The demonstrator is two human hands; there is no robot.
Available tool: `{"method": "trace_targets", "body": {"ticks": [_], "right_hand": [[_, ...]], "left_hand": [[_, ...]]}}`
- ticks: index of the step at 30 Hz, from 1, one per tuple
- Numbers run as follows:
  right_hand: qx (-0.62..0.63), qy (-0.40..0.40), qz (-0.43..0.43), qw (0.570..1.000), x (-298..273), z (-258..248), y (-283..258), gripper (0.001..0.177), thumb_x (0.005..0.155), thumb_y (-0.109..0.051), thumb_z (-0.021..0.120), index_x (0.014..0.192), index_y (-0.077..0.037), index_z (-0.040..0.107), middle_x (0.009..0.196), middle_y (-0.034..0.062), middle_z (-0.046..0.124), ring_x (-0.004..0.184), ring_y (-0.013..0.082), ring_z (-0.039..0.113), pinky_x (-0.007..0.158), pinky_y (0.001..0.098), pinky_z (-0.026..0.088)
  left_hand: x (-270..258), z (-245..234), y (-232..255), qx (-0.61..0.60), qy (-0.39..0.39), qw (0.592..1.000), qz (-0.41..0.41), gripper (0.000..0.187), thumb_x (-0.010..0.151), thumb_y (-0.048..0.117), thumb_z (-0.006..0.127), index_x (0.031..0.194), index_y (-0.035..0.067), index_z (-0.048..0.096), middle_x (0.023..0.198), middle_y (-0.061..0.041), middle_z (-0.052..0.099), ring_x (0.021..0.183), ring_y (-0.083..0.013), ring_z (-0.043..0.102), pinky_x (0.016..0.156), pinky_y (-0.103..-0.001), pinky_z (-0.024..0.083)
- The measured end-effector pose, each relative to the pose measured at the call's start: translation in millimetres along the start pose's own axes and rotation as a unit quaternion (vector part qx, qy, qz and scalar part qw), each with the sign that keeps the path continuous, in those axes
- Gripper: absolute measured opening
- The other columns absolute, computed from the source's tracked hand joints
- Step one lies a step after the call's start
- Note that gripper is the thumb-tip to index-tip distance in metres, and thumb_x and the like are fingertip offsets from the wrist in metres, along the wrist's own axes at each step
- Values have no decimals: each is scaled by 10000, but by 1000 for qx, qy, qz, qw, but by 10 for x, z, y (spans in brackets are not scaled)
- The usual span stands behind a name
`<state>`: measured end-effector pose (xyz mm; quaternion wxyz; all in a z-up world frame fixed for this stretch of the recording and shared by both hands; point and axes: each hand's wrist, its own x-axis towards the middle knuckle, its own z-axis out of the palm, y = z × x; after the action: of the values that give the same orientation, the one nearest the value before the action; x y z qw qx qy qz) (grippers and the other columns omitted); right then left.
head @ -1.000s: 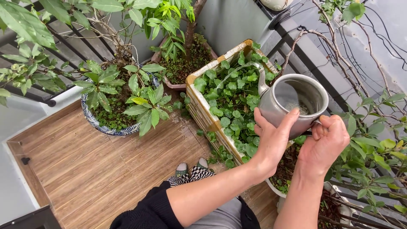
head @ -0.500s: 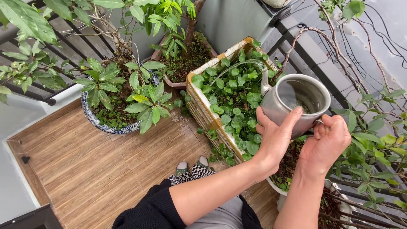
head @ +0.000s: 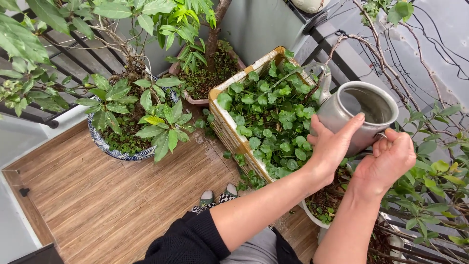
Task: The person fills a metal watering can from a green hose over a blue basin, then waters several potted plants on a balcony. The person repeats the fill-and-water cycle multiple times, moving between plants and refilling the can as needed.
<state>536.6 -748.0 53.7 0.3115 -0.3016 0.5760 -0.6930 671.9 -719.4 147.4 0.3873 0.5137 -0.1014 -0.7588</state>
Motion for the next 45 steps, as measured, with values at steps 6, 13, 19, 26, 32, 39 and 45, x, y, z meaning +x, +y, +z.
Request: {"method": "trace_targets", "body": {"ticks": [6, 13, 19, 26, 32, 39, 45], "right_hand": [[-5, 26, -1, 1000, 150, 47, -25, 174, 739, -68, 469, 585, -122, 408, 545, -51, 245, 501, 69, 204, 488, 230, 155], [-16, 61, 8, 998, 256, 47, -56, 89, 732, -109, 476, 650, -103, 442, 545, -52, 260, 497, 64, 213, 484, 232, 157], [4, 56, 3, 998, 255, -13, -54, 129, 733, -90, 506, 636, -110, 423, 536, -60, 245, 489, 58, 198, 479, 234, 147], [11, 15, -11, 1000, 127, -131, -34, 289, 751, -62, 505, 553, -146, 312, 544, -56, 215, 501, 69, 195, 494, 239, 150], [15, -17, -15, 1000, -41, -220, -41, 334, 760, -36, 486, 550, -161, 259, 546, -55, 196, 506, 74, 183, 497, 243, 142], [17, -37, -7, 999, -327, -282, -141, 373, 787, -18, 470, 549, -164, 223, 535, -56, 197, 493, 65, 183, 487, 231, 149], [11, -68, -6, 998, -537, -324, -221, 372, 802, -11, 457, 556, -168, 227, 557, -55, 208, 501, 60, 189, 487, 221, 155]], "left_hand": [[96, 111, 113, 16, -23, 1000, -13, 1175, 420, 578, 409, 1392, 230, -151, 1411, -205, -29, 1340, -283, 79, 1087, -429, 159], [183, 206, 181, 18, -41, 998, -32, 1194, 400, 572, 391, 1393, 215, -168, 1409, -225, -194, 1358, -320, -83, 1100, -454, 87], [178, 216, 131, 30, -36, 999, -22, 1175, 410, 572, 389, 1399, 200, -124, 1405, -228, -80, 1343, -314, 33, 1077, -439, 151], [47, 140, 11, 42, -29, 999, -10, 1149, 448, 591, 385, 1394, 195, -133, 1410, -222, -42, 1339, -321, 84, 1078, -445, 183], [-106, 58, -130, 41, -1, 999, -3, 1088, 507, 579, 404, 1399, 203, -91, 1365, -157, 112, 1279, -282, 238, 1045, -396, 250], [-310, -57, -310, 22, -4, 1000, 1, 1091, 531, 594, 404, 1382, 187, -143, 1418, -203, -92, 1367, -217, -86, 1107, -401, 100], [-471, -154, -402, 13, 2, 1000, -7, 1092, 537, 600, 414, 1378, 199, -155, 1426, -136, -57, 1367, -187, 19, 1108, -382, 132]]}}
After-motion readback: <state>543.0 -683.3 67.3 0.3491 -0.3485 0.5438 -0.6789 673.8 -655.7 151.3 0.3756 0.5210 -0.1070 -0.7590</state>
